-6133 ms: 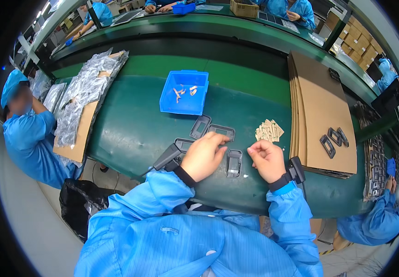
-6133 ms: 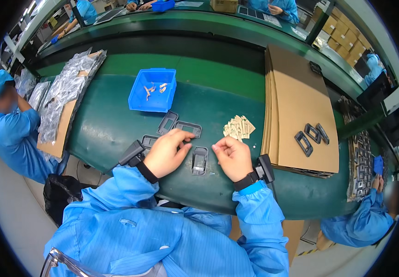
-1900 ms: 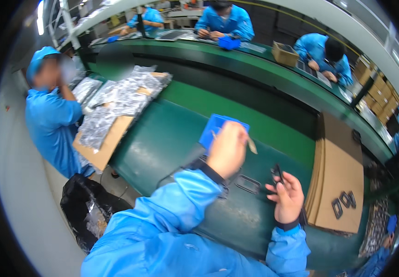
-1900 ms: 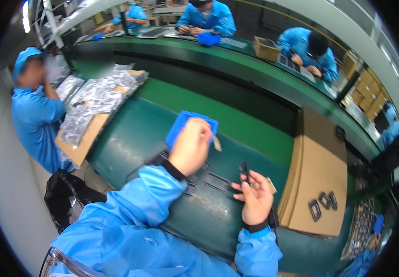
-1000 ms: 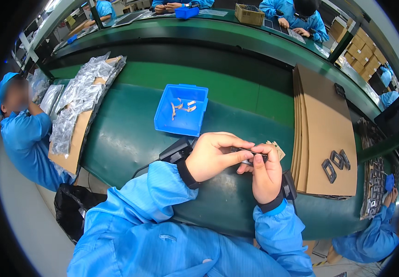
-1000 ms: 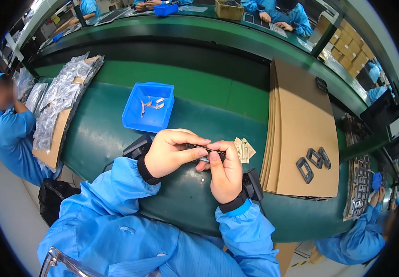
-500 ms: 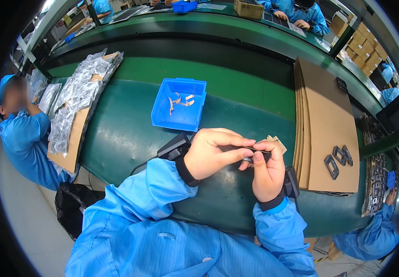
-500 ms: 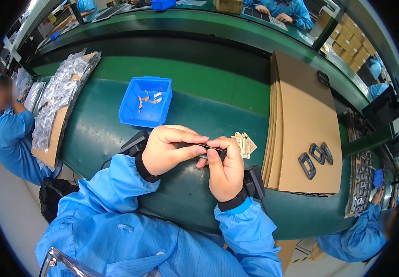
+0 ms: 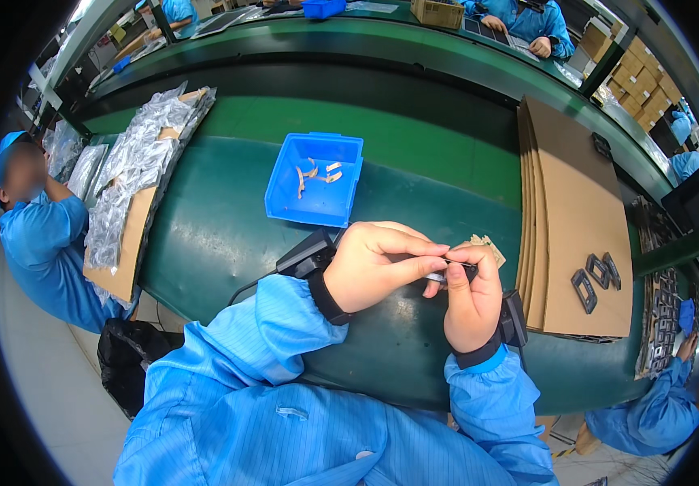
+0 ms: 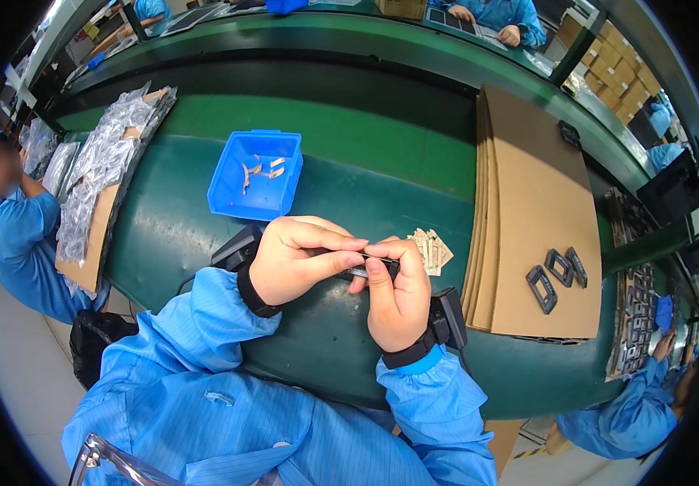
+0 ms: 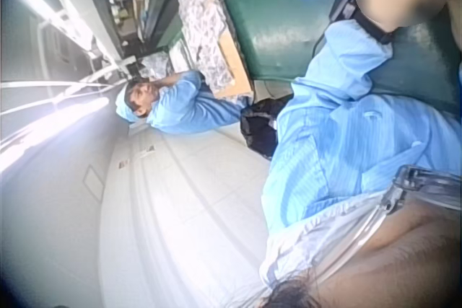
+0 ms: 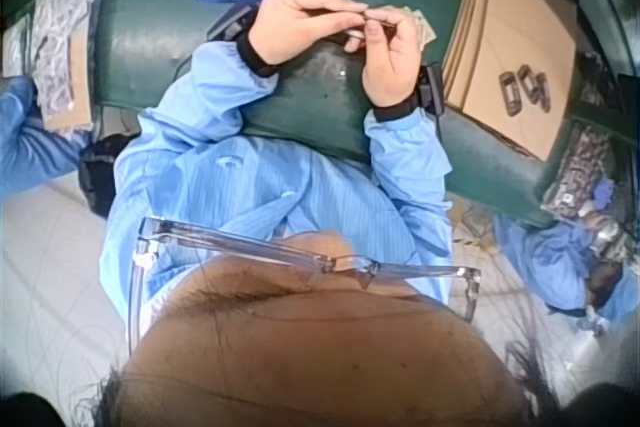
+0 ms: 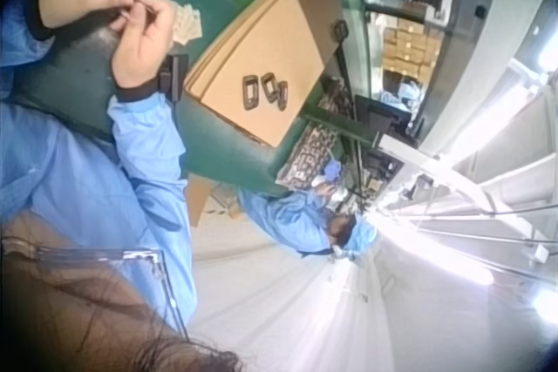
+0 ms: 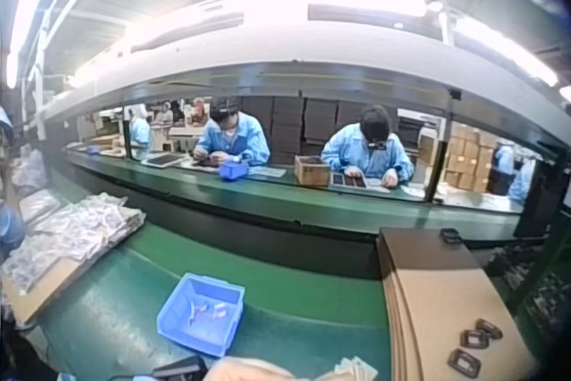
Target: Manually assemble small electronic or plastic components by inserting metal pins and small parts into a black housing.
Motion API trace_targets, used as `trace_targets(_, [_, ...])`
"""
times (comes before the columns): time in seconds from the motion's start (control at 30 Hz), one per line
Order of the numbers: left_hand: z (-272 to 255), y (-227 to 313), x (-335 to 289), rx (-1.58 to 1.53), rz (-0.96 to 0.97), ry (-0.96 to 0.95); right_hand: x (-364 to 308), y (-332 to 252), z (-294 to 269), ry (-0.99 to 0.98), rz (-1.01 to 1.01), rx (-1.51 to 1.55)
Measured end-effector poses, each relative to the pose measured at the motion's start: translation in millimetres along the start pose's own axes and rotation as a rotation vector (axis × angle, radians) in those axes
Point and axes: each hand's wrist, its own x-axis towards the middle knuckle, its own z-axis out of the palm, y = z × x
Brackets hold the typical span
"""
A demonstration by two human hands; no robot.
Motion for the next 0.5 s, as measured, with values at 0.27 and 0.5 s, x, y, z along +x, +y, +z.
trace_targets(0.27, [3.2, -5.3, 0.1, 0.407, 0.216, 0.006, -2.6, -3.8, -2.6, 0.100, 0.140, 0.091])
trace_targets(0.5, [-1.5, -9.3, 3.2, 0.699, 0.373, 0.019, 1.5, -0.6, -3.1, 0.194, 0.260, 0.170])
